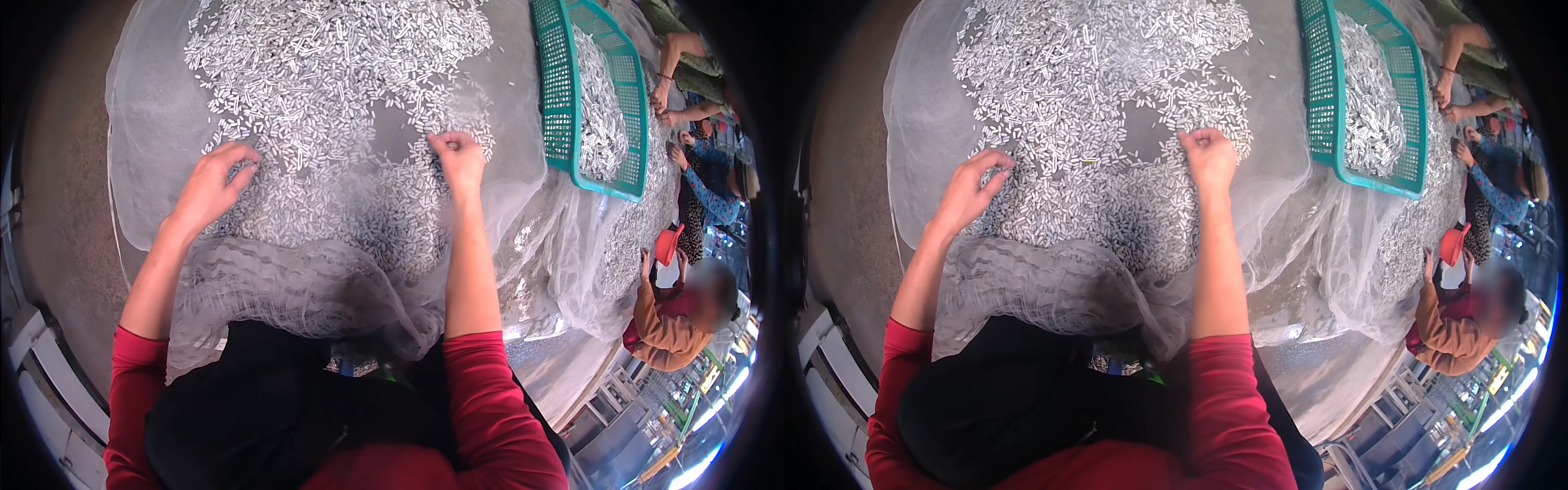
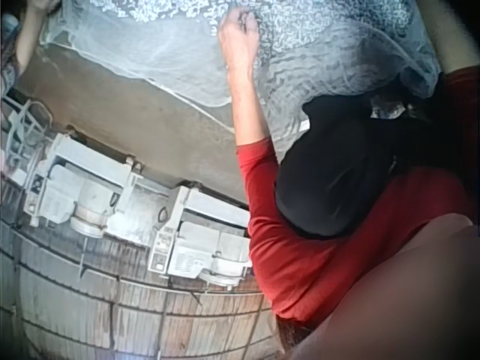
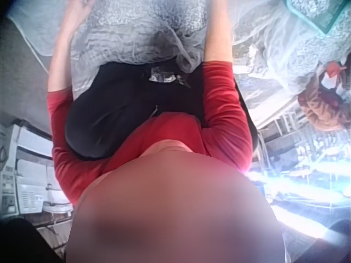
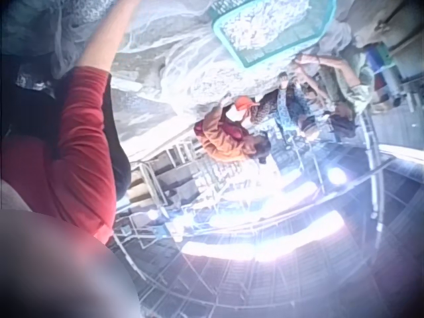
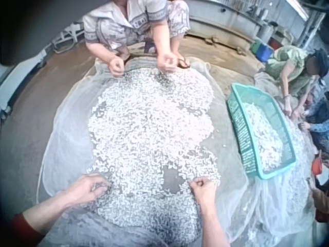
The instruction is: The person sorts small silver fish by hand on a large white sheet, picking them up and placing them into a green basket. The person works continuously, moving fish from the pile into the basket.
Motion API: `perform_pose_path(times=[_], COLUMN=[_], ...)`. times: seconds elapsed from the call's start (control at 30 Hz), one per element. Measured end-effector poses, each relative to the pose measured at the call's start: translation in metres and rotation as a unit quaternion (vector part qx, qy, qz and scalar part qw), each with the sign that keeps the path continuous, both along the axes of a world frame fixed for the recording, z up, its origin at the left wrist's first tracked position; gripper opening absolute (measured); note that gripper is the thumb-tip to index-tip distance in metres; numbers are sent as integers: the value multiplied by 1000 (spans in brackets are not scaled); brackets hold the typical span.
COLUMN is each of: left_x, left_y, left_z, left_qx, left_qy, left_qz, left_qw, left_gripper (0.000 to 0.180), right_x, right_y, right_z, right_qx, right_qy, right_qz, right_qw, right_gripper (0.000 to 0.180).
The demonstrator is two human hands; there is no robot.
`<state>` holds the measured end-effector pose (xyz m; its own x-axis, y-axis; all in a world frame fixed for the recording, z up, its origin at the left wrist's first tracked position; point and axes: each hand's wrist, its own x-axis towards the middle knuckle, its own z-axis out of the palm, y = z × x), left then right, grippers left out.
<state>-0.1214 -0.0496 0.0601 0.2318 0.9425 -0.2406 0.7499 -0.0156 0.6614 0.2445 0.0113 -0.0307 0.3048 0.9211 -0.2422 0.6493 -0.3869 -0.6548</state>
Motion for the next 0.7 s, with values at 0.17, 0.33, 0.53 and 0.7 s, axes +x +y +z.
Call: perform_pose_path(times=[0.17,0.33,0.53,0.7], left_x=[0,-5,-5,-3], left_y=[0,-4,-3,-1], left_z=[4,3,2,5], left_qx=[-13,-7,8,-16], left_qy=[-3,-5,-4,4], left_qz=[10,14,6,12], left_qw=[1000,1000,1000,1000], left_gripper=[17,17,16,16], right_x=[-1,22,21,-17], right_y=[2,-1,13,66], right_z=[-3,17,24,11], right_qx=[-26,-57,-31,-92], right_qy=[-20,579,673,37], right_qz=[8,-130,-92,115], right_qw=[999,803,733,988], right_gripper=[28,16,21,42])
